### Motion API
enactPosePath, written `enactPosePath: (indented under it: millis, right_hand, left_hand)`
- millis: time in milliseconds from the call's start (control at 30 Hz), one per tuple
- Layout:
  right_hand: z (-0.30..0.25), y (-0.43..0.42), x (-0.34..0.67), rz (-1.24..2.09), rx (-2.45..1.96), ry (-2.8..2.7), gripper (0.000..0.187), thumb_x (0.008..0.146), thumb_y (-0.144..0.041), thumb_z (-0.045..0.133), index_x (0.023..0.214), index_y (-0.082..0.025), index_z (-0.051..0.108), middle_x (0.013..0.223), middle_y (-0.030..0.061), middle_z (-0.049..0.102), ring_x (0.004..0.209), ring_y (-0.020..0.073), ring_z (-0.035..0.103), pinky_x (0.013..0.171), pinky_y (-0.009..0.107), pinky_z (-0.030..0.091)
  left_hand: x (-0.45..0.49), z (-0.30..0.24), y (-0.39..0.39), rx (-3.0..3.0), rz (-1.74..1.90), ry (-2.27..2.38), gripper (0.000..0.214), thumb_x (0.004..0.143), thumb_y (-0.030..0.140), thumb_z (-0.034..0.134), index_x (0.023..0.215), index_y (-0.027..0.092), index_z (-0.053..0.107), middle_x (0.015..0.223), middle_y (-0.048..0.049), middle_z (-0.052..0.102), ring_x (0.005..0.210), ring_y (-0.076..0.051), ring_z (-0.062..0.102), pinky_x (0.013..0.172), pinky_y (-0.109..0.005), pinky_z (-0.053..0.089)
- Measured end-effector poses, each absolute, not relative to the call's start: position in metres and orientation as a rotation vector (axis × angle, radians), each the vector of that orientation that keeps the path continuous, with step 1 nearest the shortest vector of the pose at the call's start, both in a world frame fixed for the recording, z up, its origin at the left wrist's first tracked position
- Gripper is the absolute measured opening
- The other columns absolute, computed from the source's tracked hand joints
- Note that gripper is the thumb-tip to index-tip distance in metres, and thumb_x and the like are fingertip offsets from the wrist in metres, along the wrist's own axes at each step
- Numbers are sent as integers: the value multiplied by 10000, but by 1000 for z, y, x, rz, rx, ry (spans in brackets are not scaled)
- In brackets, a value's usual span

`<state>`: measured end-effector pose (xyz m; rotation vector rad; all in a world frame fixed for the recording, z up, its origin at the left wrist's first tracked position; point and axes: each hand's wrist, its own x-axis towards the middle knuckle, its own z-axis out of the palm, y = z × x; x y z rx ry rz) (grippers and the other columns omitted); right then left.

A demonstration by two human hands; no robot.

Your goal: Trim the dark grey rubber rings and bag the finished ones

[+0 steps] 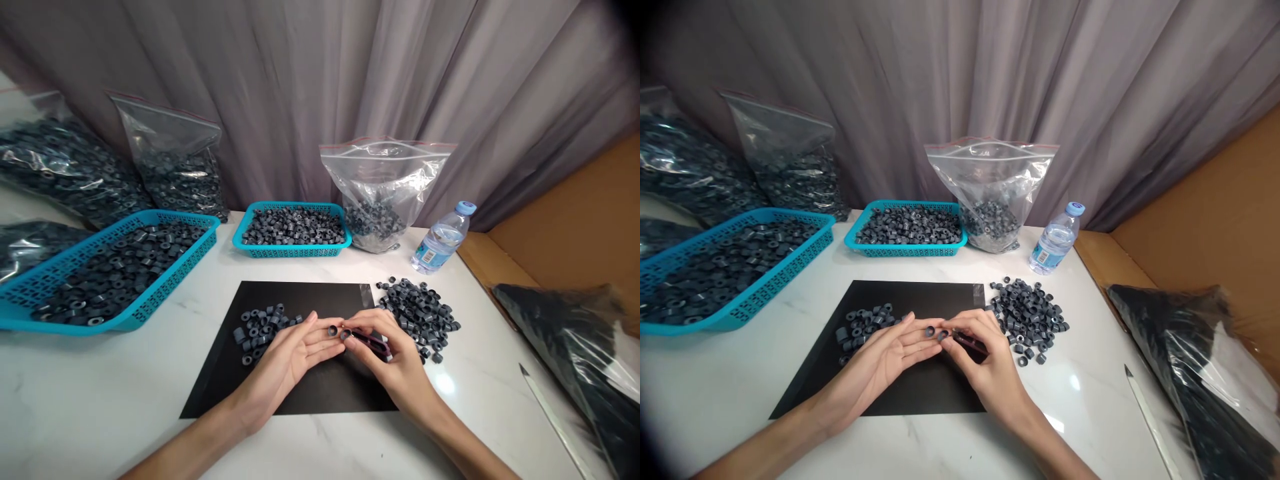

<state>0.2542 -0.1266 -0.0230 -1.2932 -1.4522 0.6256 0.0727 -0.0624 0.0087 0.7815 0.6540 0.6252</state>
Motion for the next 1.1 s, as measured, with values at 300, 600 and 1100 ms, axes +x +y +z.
enactPosePath:
  millis: [300,600,1100]
  right_hand:
    - [-23,-126,260,631,-1290,-1386,214,940,-360,643,1124,-273,709,1073,67,640,982,226,581,866,361,463]
    - [-30,-120,265,436,-1457,-1362,164,993,-311,545,981,-214,676,901,38,601,761,175,552,731,309,434]
    - [-43,-107,259,361,-1404,-1459,158,1018,-230,465,954,-214,609,946,48,585,837,187,577,740,289,458]
  left_hand:
    - [72,12,-62,742,653,675,362,1022,308,477,1055,88,762,1221,-144,734,1214,-298,643,1116,-418,462]
    - [71,11,-61,714,650,674,376,1020,338,477,1057,80,748,1231,-153,728,1194,-314,657,1128,-427,445]
    - [85,49,-38,1167,596,725,289,905,324,689,1138,154,698,1121,-102,763,1112,-221,686,1003,-310,512]
